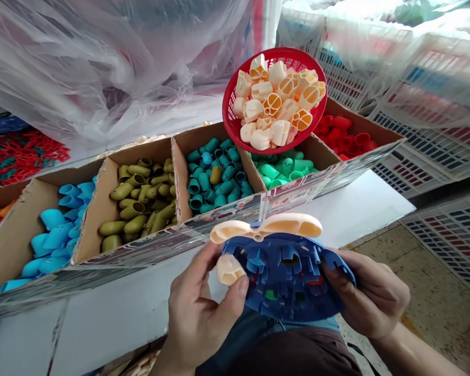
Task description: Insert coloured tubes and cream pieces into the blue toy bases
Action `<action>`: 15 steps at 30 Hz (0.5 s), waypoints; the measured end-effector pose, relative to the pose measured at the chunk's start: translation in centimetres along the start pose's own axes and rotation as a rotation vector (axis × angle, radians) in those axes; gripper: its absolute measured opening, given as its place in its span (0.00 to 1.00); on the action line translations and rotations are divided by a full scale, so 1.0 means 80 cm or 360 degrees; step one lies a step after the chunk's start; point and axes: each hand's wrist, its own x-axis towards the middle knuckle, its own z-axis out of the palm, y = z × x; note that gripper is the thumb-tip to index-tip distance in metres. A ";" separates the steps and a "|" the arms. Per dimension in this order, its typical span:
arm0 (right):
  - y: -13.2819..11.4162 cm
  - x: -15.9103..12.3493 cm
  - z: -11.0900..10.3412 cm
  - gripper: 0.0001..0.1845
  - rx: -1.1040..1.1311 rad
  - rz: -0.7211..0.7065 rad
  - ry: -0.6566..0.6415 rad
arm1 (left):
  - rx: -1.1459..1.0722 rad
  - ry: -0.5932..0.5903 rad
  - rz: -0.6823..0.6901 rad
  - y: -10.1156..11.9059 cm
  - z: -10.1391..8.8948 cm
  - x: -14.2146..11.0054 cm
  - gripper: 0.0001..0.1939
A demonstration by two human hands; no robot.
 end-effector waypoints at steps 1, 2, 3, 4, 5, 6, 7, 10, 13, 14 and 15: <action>0.000 0.000 -0.001 0.14 0.0018 0.0006 -0.0017 | -0.0072 -0.0062 -0.0019 0.003 -0.003 0.002 0.30; 0.000 0.001 -0.002 0.14 0.0032 0.0020 -0.0034 | -0.0155 -0.0124 -0.0032 0.006 -0.005 0.004 0.26; 0.000 0.001 -0.002 0.13 0.0037 0.0041 -0.0053 | -0.0248 -0.0181 -0.0051 0.009 -0.007 0.007 0.24; 0.000 0.000 -0.002 0.12 0.0042 0.0052 -0.0068 | -0.0336 -0.0236 -0.0088 0.011 -0.008 0.010 0.23; 0.001 0.000 -0.002 0.12 0.0043 0.0060 -0.0078 | -0.0414 -0.0298 -0.0138 0.013 -0.009 0.011 0.23; 0.002 -0.001 -0.002 0.12 0.0047 0.0066 -0.0090 | -0.0475 -0.0349 -0.0193 0.014 -0.009 0.012 0.23; 0.004 -0.002 -0.002 0.11 0.0056 0.0073 -0.0092 | -0.0520 -0.0391 -0.0249 0.013 -0.009 0.011 0.23; 0.010 -0.007 -0.003 0.11 0.0089 0.0112 -0.0067 | -0.0502 -0.0502 -0.0425 0.010 -0.014 0.007 0.24; 0.018 -0.014 -0.006 0.09 -0.0019 0.0143 -0.0042 | -0.0186 -0.0708 -0.0434 0.017 -0.034 0.024 0.23; 0.020 -0.017 -0.007 0.08 -0.0073 0.0144 -0.0041 | -0.0051 -0.0743 -0.0358 0.023 -0.043 0.040 0.21; 0.023 -0.018 -0.007 0.07 -0.0122 0.0152 -0.0050 | 0.0081 -0.0747 -0.0236 0.030 -0.050 0.061 0.19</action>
